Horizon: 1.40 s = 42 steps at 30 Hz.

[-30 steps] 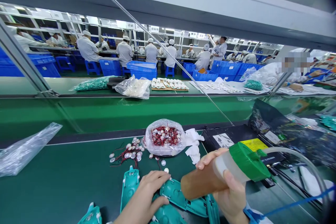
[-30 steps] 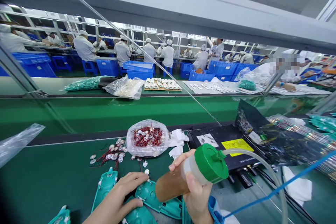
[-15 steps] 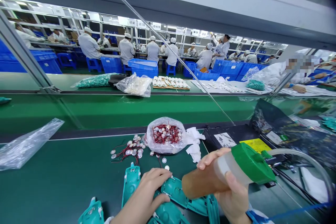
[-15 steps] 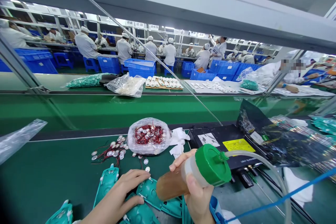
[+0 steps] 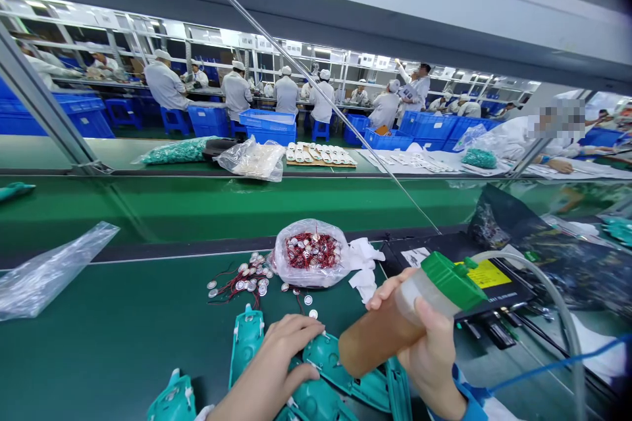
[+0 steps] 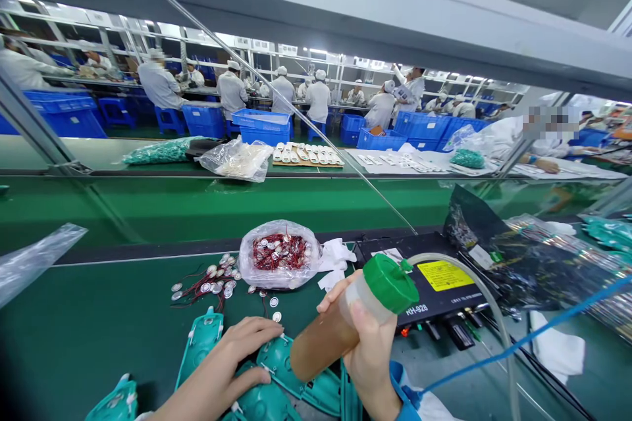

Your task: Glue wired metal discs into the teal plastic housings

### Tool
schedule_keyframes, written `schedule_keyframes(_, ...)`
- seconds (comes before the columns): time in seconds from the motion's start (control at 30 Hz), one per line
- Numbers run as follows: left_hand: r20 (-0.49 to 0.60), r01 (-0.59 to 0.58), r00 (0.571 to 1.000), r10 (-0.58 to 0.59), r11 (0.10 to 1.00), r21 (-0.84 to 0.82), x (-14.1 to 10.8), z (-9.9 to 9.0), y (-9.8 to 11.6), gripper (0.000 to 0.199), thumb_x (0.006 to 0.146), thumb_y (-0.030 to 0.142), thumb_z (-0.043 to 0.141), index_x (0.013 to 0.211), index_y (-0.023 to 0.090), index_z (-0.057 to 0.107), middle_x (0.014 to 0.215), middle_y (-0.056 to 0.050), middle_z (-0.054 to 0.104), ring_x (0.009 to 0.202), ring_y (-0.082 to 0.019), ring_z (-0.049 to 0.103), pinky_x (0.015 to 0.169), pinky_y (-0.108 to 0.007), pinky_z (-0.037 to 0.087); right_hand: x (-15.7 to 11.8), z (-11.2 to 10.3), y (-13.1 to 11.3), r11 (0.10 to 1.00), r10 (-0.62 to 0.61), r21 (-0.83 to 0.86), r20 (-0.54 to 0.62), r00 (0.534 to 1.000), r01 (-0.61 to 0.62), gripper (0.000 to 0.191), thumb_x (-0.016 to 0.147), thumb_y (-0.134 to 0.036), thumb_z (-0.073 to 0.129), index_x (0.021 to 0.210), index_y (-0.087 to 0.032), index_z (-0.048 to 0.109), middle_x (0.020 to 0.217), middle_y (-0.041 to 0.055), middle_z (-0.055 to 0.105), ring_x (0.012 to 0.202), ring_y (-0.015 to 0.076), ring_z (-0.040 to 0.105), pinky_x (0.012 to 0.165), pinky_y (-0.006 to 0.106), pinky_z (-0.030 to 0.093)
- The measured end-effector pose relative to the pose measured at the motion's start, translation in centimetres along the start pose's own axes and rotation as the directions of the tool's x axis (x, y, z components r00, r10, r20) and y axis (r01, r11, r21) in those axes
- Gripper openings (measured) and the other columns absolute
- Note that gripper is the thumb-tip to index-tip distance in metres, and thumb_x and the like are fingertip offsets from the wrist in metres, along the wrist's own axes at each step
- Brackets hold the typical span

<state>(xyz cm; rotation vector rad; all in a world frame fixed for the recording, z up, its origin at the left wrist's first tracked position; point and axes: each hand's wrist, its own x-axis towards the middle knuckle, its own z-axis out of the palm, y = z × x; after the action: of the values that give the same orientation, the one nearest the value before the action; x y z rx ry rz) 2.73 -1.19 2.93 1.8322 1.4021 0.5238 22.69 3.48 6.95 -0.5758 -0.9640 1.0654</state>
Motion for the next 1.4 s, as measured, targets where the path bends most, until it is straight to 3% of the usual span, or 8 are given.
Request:
schedule_keyframes(0.23,0.004,0.027,1.000,-0.027,1.000,0.006,0.1,-0.2,0.5,0.047,0.079,0.013,0.068,0.121,0.033,0.061,0.129,-0.002,0.059,0.124,-0.026,0.046,0.105,-0.038,0.038,-0.3,0.0,0.5,0.999,0.033,0.037,-0.090,0.995,-0.030,0.023,0.072,-0.042,0.062,0.083,-0.022,0.058,0.060,0.0007,0.064,0.050,0.0188,0.060,0.045,0.030,0.050)
schedule_keyframes(0.57,0.006,0.050,0.999,-0.050,0.999,0.006,0.2,-0.2,0.6,0.046,0.081,0.014,0.064,0.122,0.036,0.060,0.131,0.000,0.057,0.125,-0.025,0.046,0.105,-0.039,0.038,-0.4,-0.5,0.4,1.000,-0.021,0.015,0.021,1.000,0.020,0.022,0.077,-0.040,0.059,0.089,-0.021,0.058,0.065,0.0015,0.065,0.054,0.0207,0.063,0.048,0.033,0.052)
schedule_keyframes(0.93,0.012,0.059,0.998,-0.059,0.998,0.019,0.1,-0.4,1.1,0.049,0.080,0.012,0.065,0.123,0.035,0.059,0.131,-0.001,0.058,0.125,-0.025,0.046,0.105,-0.038,0.038,-0.3,-0.2,0.5,0.999,-0.038,0.028,0.009,0.999,0.038,0.021,0.077,-0.040,0.060,0.089,-0.023,0.060,0.064,0.0005,0.066,0.053,0.0188,0.062,0.047,0.030,0.051)
schedule_keyframes(1.23,-0.035,-0.003,0.999,0.004,0.999,0.032,0.2,-0.4,0.9,0.050,0.078,0.013,0.067,0.122,0.036,0.060,0.128,-0.001,0.061,0.121,-0.025,0.050,0.102,-0.039,0.042,-0.5,0.1,0.4,0.999,-0.036,0.028,-0.020,0.999,0.036,0.022,0.075,-0.040,0.061,0.088,-0.021,0.059,0.062,0.0003,0.065,0.051,0.0187,0.062,0.047,0.030,0.051)
schedule_keyframes(1.4,-0.018,0.034,0.999,-0.034,0.999,0.031,0.2,-0.5,1.3,0.054,0.077,0.010,0.066,0.123,0.037,0.059,0.128,0.000,0.061,0.122,-0.025,0.049,0.103,-0.040,0.041,-0.4,0.2,0.3,0.999,-0.018,0.029,-0.057,0.998,0.019,0.024,0.073,-0.042,0.063,0.085,-0.022,0.061,0.060,-0.0004,0.064,0.050,0.0185,0.061,0.046,0.030,0.051)
